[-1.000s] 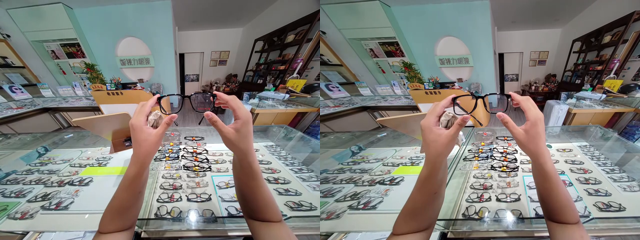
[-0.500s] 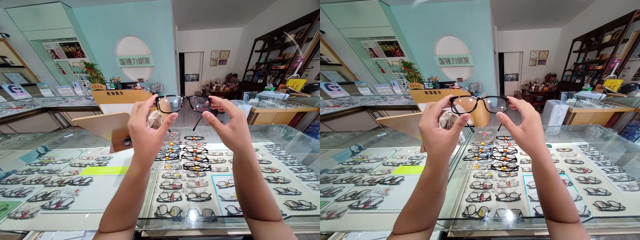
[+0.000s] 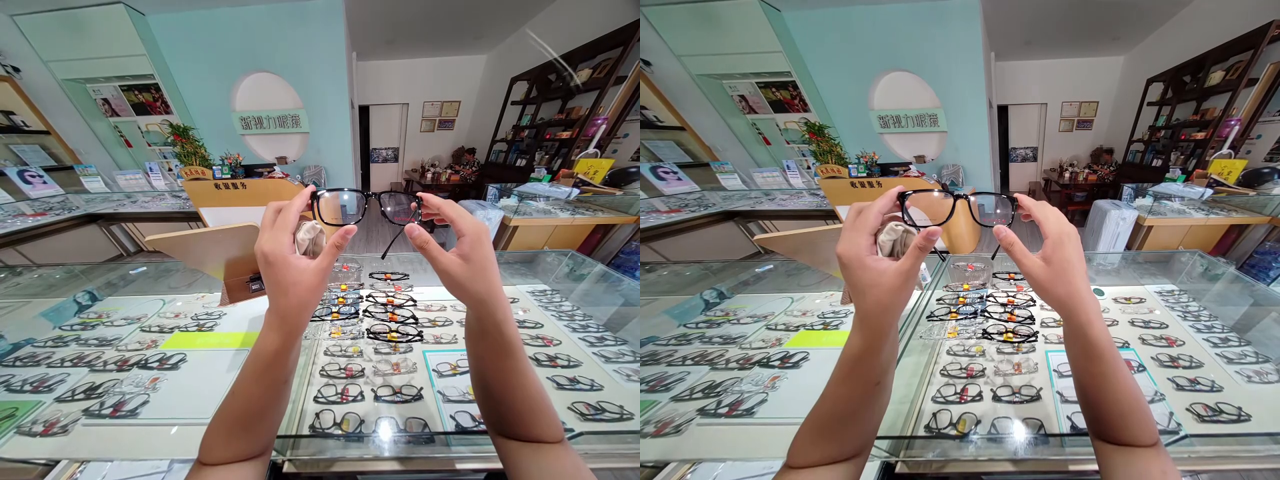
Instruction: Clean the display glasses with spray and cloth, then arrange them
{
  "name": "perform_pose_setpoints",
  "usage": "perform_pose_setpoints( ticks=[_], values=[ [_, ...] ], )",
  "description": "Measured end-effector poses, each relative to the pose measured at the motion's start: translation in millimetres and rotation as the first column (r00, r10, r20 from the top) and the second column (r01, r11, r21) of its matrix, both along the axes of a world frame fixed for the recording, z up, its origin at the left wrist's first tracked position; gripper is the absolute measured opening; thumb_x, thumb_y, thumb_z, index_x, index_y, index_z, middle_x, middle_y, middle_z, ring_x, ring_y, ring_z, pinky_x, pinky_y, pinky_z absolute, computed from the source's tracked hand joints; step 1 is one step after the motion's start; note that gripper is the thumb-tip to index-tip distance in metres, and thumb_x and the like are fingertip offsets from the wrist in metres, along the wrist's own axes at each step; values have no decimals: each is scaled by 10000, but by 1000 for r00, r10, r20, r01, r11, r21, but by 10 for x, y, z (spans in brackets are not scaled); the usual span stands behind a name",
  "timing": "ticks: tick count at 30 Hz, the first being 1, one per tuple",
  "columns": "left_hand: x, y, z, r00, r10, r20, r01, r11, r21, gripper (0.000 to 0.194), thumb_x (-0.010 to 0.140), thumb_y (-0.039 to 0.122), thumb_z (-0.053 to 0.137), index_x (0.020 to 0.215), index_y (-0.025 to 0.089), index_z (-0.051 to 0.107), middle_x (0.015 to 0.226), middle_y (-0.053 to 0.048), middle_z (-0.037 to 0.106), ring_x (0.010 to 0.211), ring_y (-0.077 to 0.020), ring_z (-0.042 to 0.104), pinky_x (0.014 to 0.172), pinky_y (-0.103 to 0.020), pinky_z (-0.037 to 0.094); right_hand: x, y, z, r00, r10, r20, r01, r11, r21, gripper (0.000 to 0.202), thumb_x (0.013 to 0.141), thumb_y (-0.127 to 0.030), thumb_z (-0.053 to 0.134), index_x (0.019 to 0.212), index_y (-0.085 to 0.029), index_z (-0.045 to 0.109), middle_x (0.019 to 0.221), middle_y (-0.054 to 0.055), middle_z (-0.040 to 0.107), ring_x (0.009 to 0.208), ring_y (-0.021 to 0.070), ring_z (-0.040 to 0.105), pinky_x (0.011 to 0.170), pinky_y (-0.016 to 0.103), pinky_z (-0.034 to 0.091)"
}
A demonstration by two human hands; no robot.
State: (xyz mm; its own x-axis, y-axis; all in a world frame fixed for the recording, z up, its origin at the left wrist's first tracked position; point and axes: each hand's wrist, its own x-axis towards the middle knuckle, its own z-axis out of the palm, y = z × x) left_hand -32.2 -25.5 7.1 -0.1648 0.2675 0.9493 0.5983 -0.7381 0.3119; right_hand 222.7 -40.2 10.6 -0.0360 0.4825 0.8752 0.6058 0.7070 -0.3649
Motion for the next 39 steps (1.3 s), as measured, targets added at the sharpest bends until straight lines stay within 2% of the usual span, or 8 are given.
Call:
perform_pose_setpoints(
  ticks=[17,23,27,33,39],
  values=[
    [-2,-4,-8,1000,-7,-7,7,1000,-14,658,884,688,906,1427,345,769,1214,-85,749,1173,-300,727,1083,-491,614,-12,3,-2,1000,-17,-2,17,1000,12,548,1061,-633,718,1489,-290,729,1346,110,807,1215,330,766,1075,582,615],
    [-7,7,-17,999,-52,6,52,998,-35,676,873,685,918,1440,353,754,1264,-88,731,1239,-312,710,1098,-482,602,-16,-1,-3,1000,-21,4,21,1000,0,553,1067,-642,700,1498,-296,722,1356,108,804,1224,333,760,1086,586,609],
    [-9,15,-15,1000,-8,-3,8,1000,-12,655,876,644,932,1430,337,765,1202,-82,742,1188,-306,727,1098,-494,610,-19,-3,-10,1000,-24,7,24,1000,-1,550,1071,-632,700,1506,-296,716,1362,109,800,1229,332,759,1086,579,610],
    [-8,17,-22,1000,-5,-21,4,1000,-12,695,895,700,889,1459,321,748,1229,-90,737,1174,-296,718,1099,-488,605,-19,-4,-15,999,-32,11,32,999,-2,560,1077,-624,694,1524,-287,703,1374,110,797,1235,330,757,1088,572,607],
    [-1,11,-21,998,48,-48,-49,999,-12,673,934,701,849,1479,324,732,1233,-95,736,1168,-292,717,1072,-475,609,-17,-10,-10,999,-36,19,36,999,-13,559,1081,-627,685,1521,-284,706,1376,110,797,1241,337,755,1094,577,604]
  ],
)
